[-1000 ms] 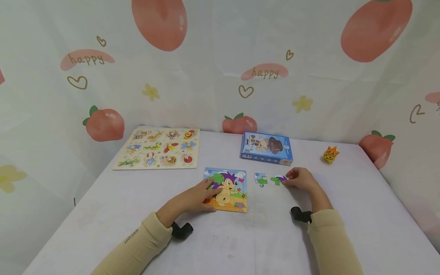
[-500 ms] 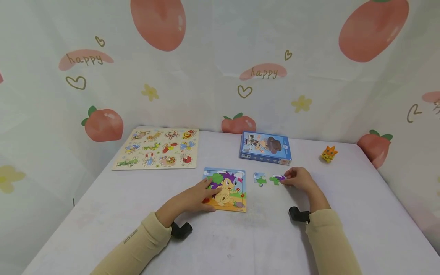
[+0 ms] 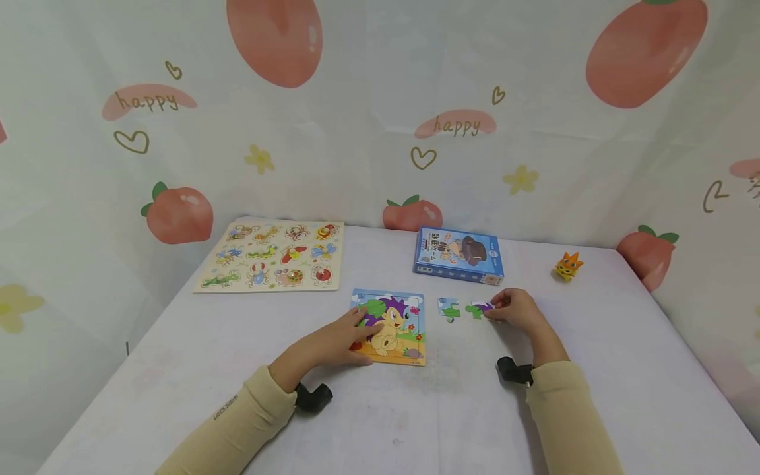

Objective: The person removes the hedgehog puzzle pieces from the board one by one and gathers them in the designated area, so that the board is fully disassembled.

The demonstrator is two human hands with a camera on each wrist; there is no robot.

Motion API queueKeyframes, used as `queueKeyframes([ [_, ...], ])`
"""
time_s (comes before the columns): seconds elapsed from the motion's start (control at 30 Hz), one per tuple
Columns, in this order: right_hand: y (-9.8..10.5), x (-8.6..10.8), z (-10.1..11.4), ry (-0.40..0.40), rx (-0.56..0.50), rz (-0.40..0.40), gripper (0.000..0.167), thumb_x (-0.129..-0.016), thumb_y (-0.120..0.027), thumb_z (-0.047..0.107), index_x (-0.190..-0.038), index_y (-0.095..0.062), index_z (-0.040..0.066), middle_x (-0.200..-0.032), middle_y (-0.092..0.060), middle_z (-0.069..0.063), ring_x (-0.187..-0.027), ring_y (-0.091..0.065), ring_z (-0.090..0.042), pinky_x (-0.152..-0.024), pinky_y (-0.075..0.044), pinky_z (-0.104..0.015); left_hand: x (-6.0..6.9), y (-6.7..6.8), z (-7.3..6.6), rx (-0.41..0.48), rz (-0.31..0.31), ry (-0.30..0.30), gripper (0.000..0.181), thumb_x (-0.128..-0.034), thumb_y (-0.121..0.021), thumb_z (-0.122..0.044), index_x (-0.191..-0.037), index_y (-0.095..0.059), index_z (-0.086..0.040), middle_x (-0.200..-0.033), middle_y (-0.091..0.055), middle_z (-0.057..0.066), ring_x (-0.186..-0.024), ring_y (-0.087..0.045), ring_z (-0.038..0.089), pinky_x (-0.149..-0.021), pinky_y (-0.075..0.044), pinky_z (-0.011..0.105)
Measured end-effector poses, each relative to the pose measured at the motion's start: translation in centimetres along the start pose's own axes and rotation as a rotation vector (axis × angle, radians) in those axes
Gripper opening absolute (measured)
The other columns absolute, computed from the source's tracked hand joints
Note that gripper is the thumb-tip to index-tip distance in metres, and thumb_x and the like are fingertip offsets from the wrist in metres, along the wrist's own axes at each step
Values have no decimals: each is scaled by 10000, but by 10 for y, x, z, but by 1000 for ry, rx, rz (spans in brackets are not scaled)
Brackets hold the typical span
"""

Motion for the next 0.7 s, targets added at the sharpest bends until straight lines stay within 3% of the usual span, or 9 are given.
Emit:
queueKeyframes([
  [0.4,2,2,1,-24,0,10,417,-827,-705,197,-1082,-537,-88,-865,-551,-64,-762,-501,-158,-636,-450,-226,-2,2,-2,-43,-3,5,657,-809,-668,-459,-1397,-438,-279,-1534,-263,113,-1436,-188,299,-1112,-302,484],
  [0.6,8,0,13,7,11,0,453,-849,-679,266,-1108,-545,-81,-911,-543,-82,-762,-533,-151,-650,-462,-242,-5,10,-15,-81,-77,-95,605,-793,-708,-419,-1327,-531,-198,-1438,-420,87,-1349,-366,241,-1116,-326,392],
  [0.7,5,-4,24,43,12,3,451,-855,-671,284,-1116,-555,-65,-929,-532,-81,-800,-535,-162,-660,-468,-245,-8,12,-22,-65,-93,-131,618,-796,-712,-403,-1345,-510,-204,-1443,-414,82,-1346,-365,231,-1117,-324,377],
])
Point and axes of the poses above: each hand's wrist, its own x-axis away from the middle knuckle, its own y-axis out of the back of the hand, z = x × y, the point moved 8 cm from there along -x, towards the middle knuckle
